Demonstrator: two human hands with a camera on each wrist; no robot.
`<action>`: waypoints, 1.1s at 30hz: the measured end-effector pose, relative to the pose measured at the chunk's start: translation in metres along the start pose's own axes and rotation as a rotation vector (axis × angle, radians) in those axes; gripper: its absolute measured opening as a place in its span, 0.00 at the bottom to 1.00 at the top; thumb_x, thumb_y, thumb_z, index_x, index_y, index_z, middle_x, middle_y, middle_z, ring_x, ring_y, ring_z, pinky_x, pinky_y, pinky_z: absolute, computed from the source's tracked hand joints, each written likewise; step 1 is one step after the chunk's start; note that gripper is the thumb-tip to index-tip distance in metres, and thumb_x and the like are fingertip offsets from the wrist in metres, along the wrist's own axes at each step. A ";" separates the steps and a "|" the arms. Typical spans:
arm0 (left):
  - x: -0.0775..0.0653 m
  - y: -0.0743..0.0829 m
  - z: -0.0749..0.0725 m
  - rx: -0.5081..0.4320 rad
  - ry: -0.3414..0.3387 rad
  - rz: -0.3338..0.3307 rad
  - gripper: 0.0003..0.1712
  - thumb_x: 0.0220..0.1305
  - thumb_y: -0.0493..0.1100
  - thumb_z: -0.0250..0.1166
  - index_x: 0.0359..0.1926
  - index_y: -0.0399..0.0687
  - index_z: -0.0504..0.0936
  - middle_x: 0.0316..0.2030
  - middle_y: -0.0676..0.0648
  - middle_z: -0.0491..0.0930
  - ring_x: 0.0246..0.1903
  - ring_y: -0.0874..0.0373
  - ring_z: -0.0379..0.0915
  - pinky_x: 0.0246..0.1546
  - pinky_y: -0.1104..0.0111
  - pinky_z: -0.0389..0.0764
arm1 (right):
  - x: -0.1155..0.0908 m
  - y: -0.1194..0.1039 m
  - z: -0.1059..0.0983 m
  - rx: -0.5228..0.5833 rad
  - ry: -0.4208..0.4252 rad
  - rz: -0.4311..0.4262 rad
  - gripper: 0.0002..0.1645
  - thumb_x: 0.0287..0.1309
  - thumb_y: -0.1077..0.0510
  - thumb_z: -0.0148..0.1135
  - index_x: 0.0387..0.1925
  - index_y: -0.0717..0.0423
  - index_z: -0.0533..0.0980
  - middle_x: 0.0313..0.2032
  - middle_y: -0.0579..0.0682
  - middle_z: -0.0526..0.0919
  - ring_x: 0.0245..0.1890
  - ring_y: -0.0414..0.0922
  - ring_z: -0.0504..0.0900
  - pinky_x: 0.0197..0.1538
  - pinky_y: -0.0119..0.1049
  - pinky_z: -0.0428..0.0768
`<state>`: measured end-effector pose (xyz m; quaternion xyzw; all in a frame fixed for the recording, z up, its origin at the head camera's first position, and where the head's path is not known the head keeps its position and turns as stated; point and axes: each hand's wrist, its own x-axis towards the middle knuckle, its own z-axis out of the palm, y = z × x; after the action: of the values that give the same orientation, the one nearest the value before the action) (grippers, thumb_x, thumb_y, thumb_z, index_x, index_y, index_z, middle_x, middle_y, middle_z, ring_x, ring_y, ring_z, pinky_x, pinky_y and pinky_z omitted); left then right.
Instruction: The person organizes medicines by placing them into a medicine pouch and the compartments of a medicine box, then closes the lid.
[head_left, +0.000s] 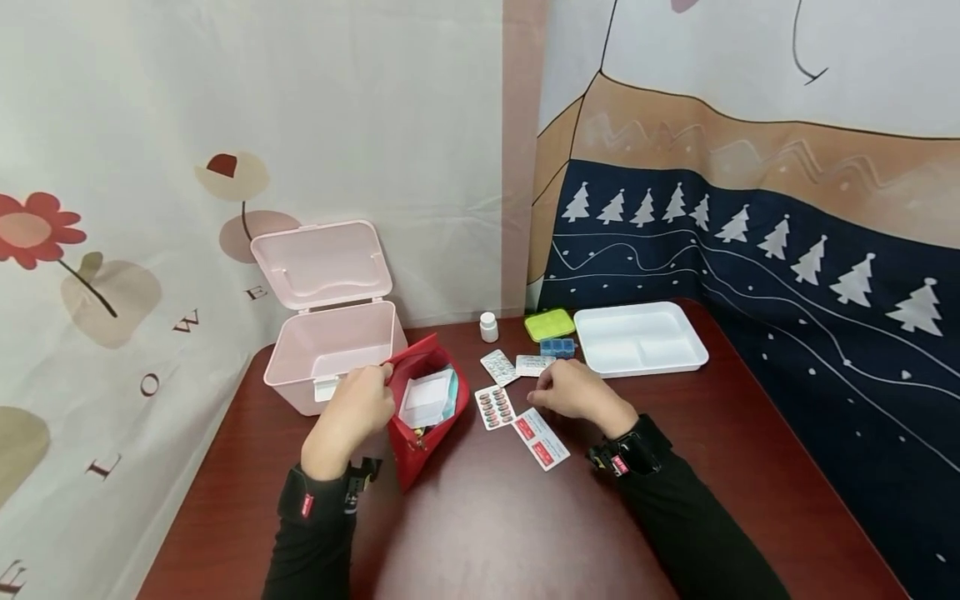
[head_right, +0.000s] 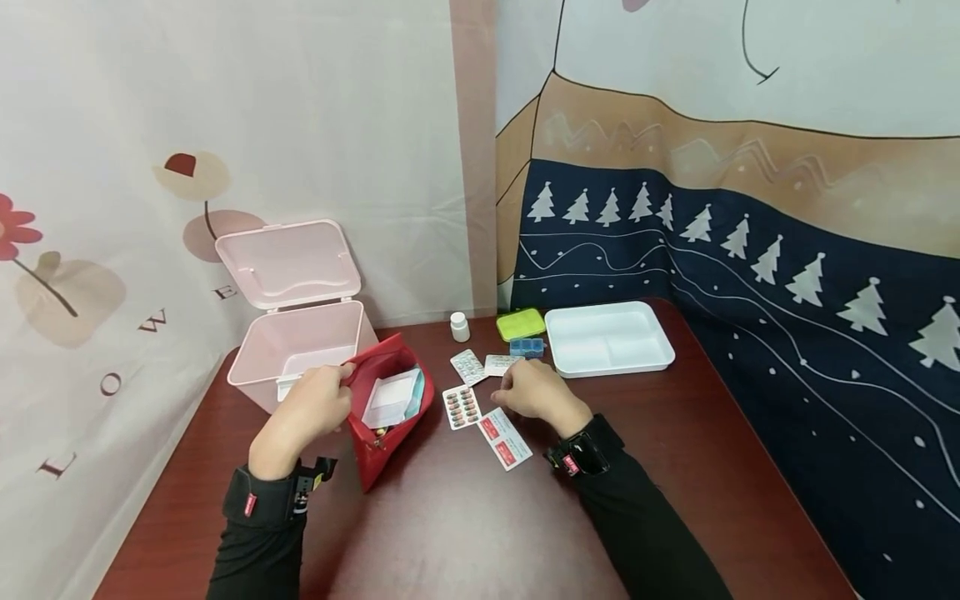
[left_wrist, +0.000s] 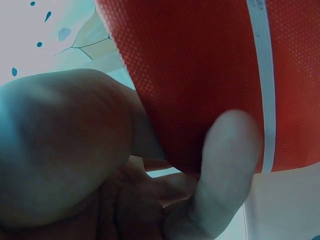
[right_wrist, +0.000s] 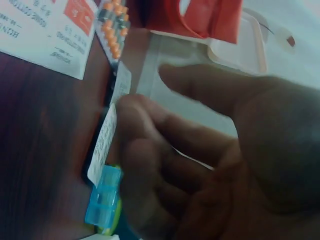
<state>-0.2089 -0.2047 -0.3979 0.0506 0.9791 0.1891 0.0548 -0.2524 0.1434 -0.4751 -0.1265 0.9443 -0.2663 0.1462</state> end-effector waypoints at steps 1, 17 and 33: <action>0.000 -0.001 -0.001 0.003 0.002 0.000 0.10 0.72 0.32 0.58 0.47 0.36 0.83 0.36 0.38 0.82 0.33 0.46 0.75 0.33 0.62 0.73 | 0.000 -0.002 0.001 -0.029 -0.028 0.001 0.13 0.72 0.44 0.72 0.36 0.47 0.90 0.26 0.45 0.85 0.27 0.42 0.82 0.35 0.37 0.77; 0.000 0.000 -0.002 -0.001 -0.009 -0.013 0.16 0.73 0.33 0.58 0.56 0.34 0.84 0.40 0.37 0.84 0.36 0.46 0.76 0.34 0.62 0.74 | -0.010 -0.029 0.027 -0.333 -0.073 0.072 0.25 0.56 0.38 0.83 0.37 0.56 0.88 0.37 0.53 0.87 0.37 0.49 0.84 0.46 0.53 0.84; 0.000 0.001 -0.002 0.002 -0.010 -0.014 0.16 0.73 0.33 0.58 0.56 0.35 0.85 0.39 0.37 0.83 0.34 0.46 0.75 0.33 0.62 0.72 | -0.003 -0.026 0.034 -0.354 0.023 0.084 0.15 0.63 0.47 0.80 0.36 0.54 0.88 0.37 0.55 0.89 0.40 0.54 0.88 0.46 0.56 0.86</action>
<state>-0.2087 -0.2046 -0.3953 0.0446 0.9794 0.1875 0.0610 -0.2341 0.1072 -0.4881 -0.1077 0.9825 -0.0912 0.1218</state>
